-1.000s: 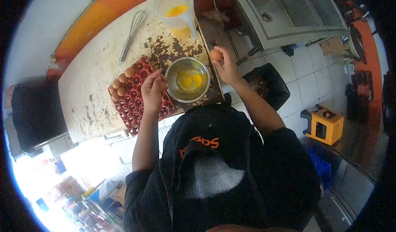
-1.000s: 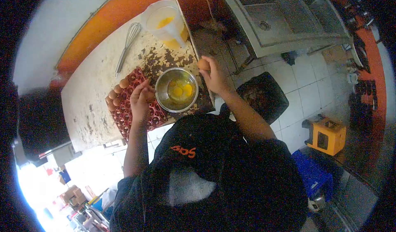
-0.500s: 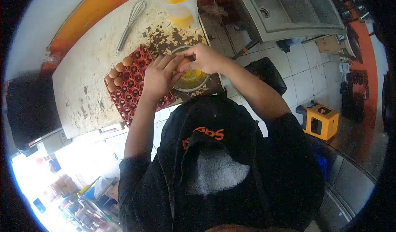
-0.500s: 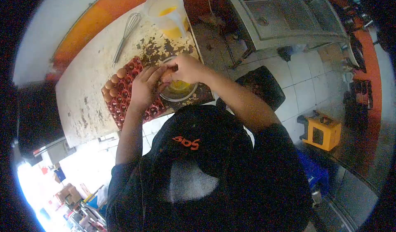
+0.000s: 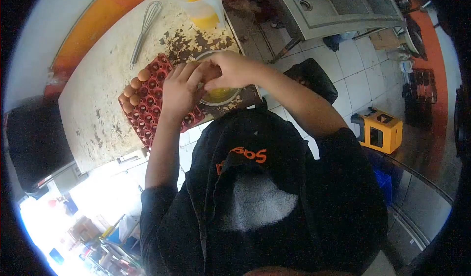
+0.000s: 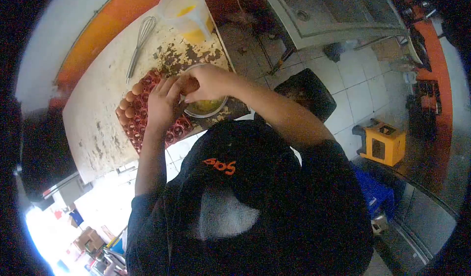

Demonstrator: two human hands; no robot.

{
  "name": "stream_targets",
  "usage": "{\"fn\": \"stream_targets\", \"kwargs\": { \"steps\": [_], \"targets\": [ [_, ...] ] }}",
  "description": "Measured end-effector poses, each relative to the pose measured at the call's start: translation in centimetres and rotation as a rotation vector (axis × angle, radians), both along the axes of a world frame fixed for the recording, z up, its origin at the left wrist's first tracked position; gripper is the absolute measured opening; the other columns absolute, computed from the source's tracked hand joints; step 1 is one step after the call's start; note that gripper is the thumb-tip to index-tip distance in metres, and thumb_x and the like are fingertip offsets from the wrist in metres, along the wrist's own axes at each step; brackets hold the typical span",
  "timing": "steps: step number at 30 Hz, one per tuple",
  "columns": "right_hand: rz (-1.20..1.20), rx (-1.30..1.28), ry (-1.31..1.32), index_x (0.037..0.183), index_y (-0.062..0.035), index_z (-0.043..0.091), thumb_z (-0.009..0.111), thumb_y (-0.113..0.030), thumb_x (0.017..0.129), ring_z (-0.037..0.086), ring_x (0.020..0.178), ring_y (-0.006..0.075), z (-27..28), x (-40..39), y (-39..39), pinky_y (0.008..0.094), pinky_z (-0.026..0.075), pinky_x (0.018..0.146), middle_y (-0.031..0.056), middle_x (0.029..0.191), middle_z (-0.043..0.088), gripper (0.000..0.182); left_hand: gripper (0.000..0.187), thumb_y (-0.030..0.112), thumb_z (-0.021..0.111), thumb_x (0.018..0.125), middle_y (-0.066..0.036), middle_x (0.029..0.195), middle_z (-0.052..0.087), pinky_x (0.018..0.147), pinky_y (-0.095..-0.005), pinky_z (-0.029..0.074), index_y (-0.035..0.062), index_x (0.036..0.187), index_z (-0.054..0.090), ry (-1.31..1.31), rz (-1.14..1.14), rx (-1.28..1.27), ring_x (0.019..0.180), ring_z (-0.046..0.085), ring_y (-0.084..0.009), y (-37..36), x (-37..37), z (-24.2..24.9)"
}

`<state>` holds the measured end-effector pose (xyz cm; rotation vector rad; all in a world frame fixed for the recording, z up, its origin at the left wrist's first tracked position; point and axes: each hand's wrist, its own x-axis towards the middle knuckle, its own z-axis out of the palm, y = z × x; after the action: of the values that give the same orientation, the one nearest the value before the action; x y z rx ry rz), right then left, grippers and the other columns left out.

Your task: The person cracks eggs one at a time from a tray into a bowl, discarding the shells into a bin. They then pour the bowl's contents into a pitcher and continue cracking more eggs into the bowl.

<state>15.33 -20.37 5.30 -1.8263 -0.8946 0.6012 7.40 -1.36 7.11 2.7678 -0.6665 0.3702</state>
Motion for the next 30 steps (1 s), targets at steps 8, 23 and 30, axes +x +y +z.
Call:
{"fn": "stream_targets", "kwargs": {
  "steps": [8, 23, 30],
  "targets": [
    [-0.358, -0.505, -0.232, 0.129, -0.0001, 0.056, 0.081, -0.031, 0.074, 0.064, 0.105, 0.0304, -0.3, -3.8, -15.2, 0.0381, 0.052, 0.087, 0.0207, 0.118, 0.063, 0.068, 0.057, 0.024, 0.079, 0.080, -0.007, 0.100, 0.062, 0.076, -0.0332, 0.052, 0.0035, 0.128, 0.056, 0.569, 0.118, -0.827, 0.088, 0.062, -0.0202, -3.5, 0.0, -3.3],
    [-0.622, 0.478, 0.421, 0.128, -0.0088, 0.055, 0.063, -0.023, 0.095, 0.063, 0.095, 0.0227, -9.3, -5.2, -9.3, 0.0377, 0.050, 0.090, 0.0072, 0.108, 0.062, 0.036, 0.106, 0.086, 0.015, 0.083, -0.019, 0.156, 0.025, 0.118, -0.0476, 0.014, 0.0078, 0.155, 0.010, 1.032, 0.008, -1.424, 0.144, 0.024, -0.0331, -11.6, 0.3, -5.9],
    [-0.629, 0.974, 1.298, 0.123, -0.0080, 0.058, 0.061, -0.024, 0.095, 0.063, 0.094, 0.0209, -14.3, -2.6, -11.2, 0.0374, 0.052, 0.081, 0.0033, 0.101, 0.063, 0.032, 0.108, 0.087, 0.014, 0.082, -0.017, 0.155, 0.027, 0.113, -0.0465, 0.022, 0.0062, 0.154, 0.017, 0.956, 0.095, -1.329, 0.139, 0.031, -0.0303, -7.0, 0.1, -5.7]
  ]
}}
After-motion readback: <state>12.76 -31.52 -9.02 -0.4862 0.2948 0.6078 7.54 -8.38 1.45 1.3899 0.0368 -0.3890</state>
